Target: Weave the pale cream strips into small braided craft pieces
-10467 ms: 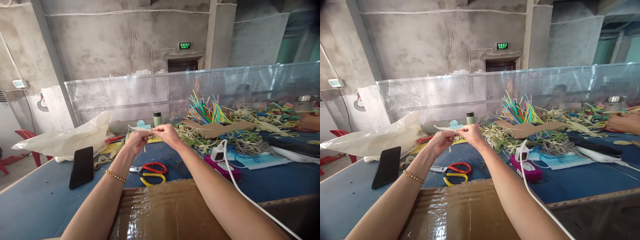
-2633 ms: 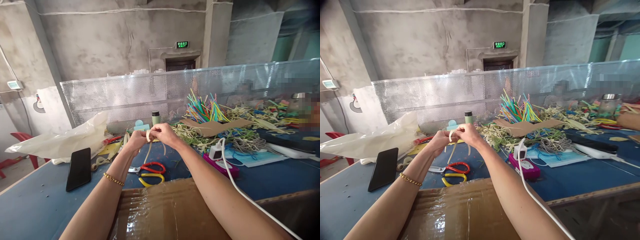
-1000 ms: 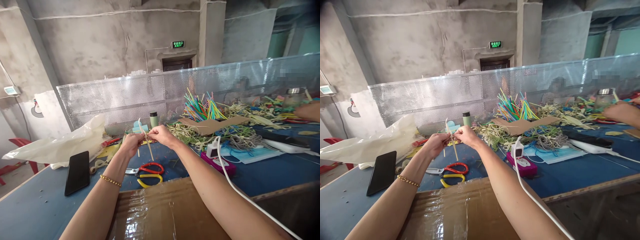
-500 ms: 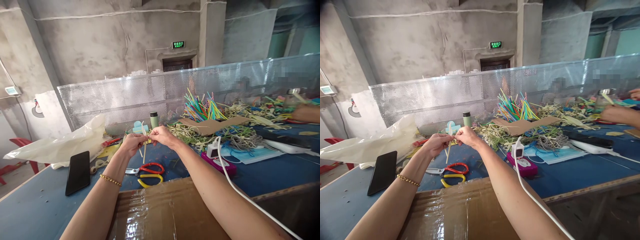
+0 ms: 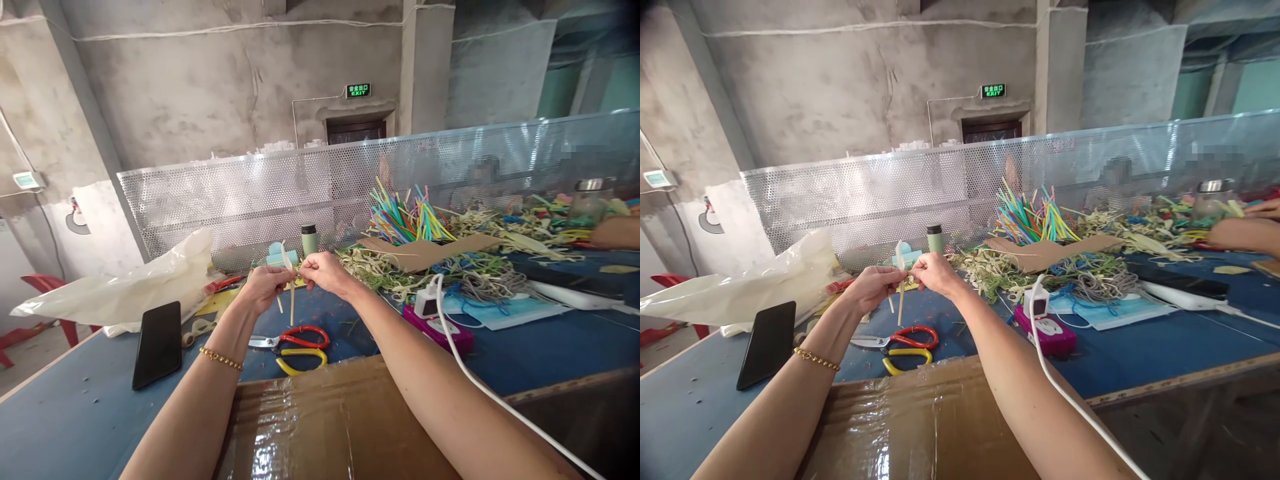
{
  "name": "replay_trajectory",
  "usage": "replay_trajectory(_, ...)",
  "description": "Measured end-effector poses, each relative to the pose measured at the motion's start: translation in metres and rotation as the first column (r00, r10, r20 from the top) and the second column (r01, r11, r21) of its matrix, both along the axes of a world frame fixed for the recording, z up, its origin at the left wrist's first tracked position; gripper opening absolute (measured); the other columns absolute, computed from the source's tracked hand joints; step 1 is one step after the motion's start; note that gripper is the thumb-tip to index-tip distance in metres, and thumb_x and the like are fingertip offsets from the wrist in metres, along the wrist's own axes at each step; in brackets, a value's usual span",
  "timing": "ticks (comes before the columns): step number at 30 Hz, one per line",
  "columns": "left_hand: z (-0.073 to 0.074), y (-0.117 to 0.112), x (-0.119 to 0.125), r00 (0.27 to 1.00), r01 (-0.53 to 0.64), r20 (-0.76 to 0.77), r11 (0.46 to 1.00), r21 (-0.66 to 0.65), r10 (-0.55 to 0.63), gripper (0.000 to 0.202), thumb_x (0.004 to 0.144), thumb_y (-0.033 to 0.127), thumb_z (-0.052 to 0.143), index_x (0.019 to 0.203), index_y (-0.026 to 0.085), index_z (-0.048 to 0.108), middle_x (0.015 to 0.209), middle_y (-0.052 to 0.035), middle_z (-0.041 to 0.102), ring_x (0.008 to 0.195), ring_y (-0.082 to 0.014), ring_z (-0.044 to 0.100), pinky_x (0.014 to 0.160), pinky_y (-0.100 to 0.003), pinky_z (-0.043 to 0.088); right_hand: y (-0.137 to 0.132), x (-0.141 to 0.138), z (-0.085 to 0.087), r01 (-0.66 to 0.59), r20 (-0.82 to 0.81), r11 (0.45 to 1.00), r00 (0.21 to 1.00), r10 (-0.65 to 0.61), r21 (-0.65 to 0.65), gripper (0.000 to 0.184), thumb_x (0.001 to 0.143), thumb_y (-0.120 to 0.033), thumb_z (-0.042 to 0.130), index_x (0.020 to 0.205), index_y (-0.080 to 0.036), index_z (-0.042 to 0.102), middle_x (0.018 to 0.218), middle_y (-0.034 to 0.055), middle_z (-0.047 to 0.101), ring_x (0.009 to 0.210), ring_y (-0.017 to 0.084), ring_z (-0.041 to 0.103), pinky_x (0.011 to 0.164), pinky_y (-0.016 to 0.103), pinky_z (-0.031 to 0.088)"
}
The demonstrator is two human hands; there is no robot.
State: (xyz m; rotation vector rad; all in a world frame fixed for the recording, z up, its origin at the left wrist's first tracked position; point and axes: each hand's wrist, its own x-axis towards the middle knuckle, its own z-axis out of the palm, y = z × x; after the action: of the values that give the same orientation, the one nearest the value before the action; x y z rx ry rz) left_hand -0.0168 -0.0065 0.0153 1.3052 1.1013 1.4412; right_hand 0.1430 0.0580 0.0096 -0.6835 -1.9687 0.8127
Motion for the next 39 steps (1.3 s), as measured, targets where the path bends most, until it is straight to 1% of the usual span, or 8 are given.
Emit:
replay_trajectory(4, -0.001, 0.001, -0.001, 0.998, 0.044, 0.046, 0.999, -0.002, -0.044, 0.015, 0.056, 0.018, 0.082, 0.057, 0.01, 0.07, 0.06, -0.0049, 0.058, 0.055, -0.0085, 0.045, 0.054, -0.025, 0.033, 0.002, 0.0, 0.0, 0.059, -0.008, 0.998, 0.998, -0.059, 0.01, 0.017, 0.084, -0.02, 0.063, 0.068, -0.014, 0.062, 0.061, 0.0009, 0.064, 0.048, 0.01, 0.062, 0.045, 0.019, 0.043)
replay_trajectory(7, -0.005, 0.003, 0.001, 0.999, 0.044, 0.006, 0.999, 0.01, -0.044, 0.015, 0.058, 0.019, 0.081, 0.056, 0.01, 0.07, 0.058, -0.0049, 0.058, 0.054, -0.0091, 0.045, 0.053, -0.026, 0.032, 0.0, 0.0, 0.001, 0.071, -0.002, 0.997, 0.997, -0.071, -0.021, 0.022, 0.088, -0.025, 0.059, 0.069, -0.014, 0.063, 0.06, 0.0003, 0.062, 0.046, 0.01, 0.059, 0.043, 0.019, 0.039)
replay_trajectory(12, -0.008, 0.004, 0.006, 0.997, 0.054, -0.053, 0.998, 0.023, -0.052, 0.014, 0.057, 0.022, 0.081, 0.058, 0.01, 0.072, 0.059, -0.0061, 0.059, 0.054, -0.0094, 0.042, 0.052, -0.027, 0.027, -0.009, -0.003, 0.002, -0.005, -0.101, 0.991, 0.995, -0.009, -0.134, 0.015, 0.078, -0.023, 0.07, 0.069, -0.014, 0.063, 0.049, -0.0041, 0.054, 0.043, 0.008, 0.05, 0.04, 0.019, 0.034)
replay_trajectory(16, -0.009, 0.005, 0.009, 0.999, 0.045, -0.032, 0.999, 0.018, -0.044, 0.018, 0.061, 0.026, 0.08, 0.054, 0.012, 0.07, 0.056, -0.0049, 0.056, 0.052, -0.0088, 0.04, 0.05, -0.027, 0.025, -0.009, -0.004, 0.002, -0.01, -0.145, 0.977, 0.989, -0.022, -0.214, 0.018, 0.078, -0.021, 0.068, 0.063, -0.015, 0.058, 0.046, -0.0037, 0.053, 0.041, 0.008, 0.046, 0.039, 0.02, 0.032)
replay_trajectory(21, -0.012, 0.006, 0.01, 0.998, 0.015, -0.061, 0.997, 0.078, -0.01, 0.023, 0.062, 0.03, 0.08, 0.051, 0.013, 0.069, 0.05, -0.0028, 0.051, 0.05, -0.0085, 0.038, 0.049, -0.027, 0.023, -0.011, -0.005, 0.004, -0.009, -0.155, 0.968, 0.987, -0.031, -0.252, 0.019, 0.078, -0.017, 0.066, 0.06, -0.015, 0.058, 0.044, -0.0027, 0.053, 0.04, 0.008, 0.046, 0.039, 0.02, 0.032)
replay_trajectory(32, -0.013, 0.007, 0.014, 0.991, 0.013, -0.134, 0.997, 0.08, -0.002, 0.014, 0.063, 0.02, 0.077, 0.053, 0.012, 0.071, 0.052, -0.004, 0.056, 0.049, -0.0078, 0.037, 0.048, -0.026, 0.024, -0.013, -0.007, 0.004, 0.036, -0.13, 0.951, 0.988, -0.079, -0.307, 0.022, 0.074, -0.013, 0.065, 0.053, -0.015, 0.059, 0.04, -0.0021, 0.05, 0.039, 0.009, 0.043, 0.04, 0.022, 0.029)
replay_trajectory(36, -0.015, 0.008, 0.012, 0.998, 0.045, -0.053, 0.999, 0.006, -0.045, 0.017, 0.068, 0.018, 0.075, 0.054, 0.01, 0.07, 0.052, -0.005, 0.057, 0.047, -0.0074, 0.041, 0.045, -0.024, 0.026, -0.006, -0.008, -0.002, 0.055, -0.075, 0.971, 0.994, -0.075, -0.233, 0.016, 0.076, -0.016, 0.065, 0.061, -0.014, 0.061, 0.052, -0.0015, 0.057, 0.048, 0.01, 0.05, 0.048, 0.022, 0.035)
replay_trajectory(39, -0.014, 0.01, 0.01, 0.994, 0.09, 0.065, 0.994, -0.068, -0.085, 0.009, 0.067, 0.009, 0.074, 0.059, 0.007, 0.07, 0.055, -0.0074, 0.061, 0.047, -0.0082, 0.048, 0.045, -0.022, 0.032, 0.0, -0.005, -0.002, 0.212, 0.026, 0.977, 0.977, -0.213, 0.036, 0.015, 0.079, -0.025, 0.067, 0.07, -0.014, 0.067, 0.065, 0.0017, 0.063, 0.062, 0.013, 0.056, 0.058, 0.024, 0.039)
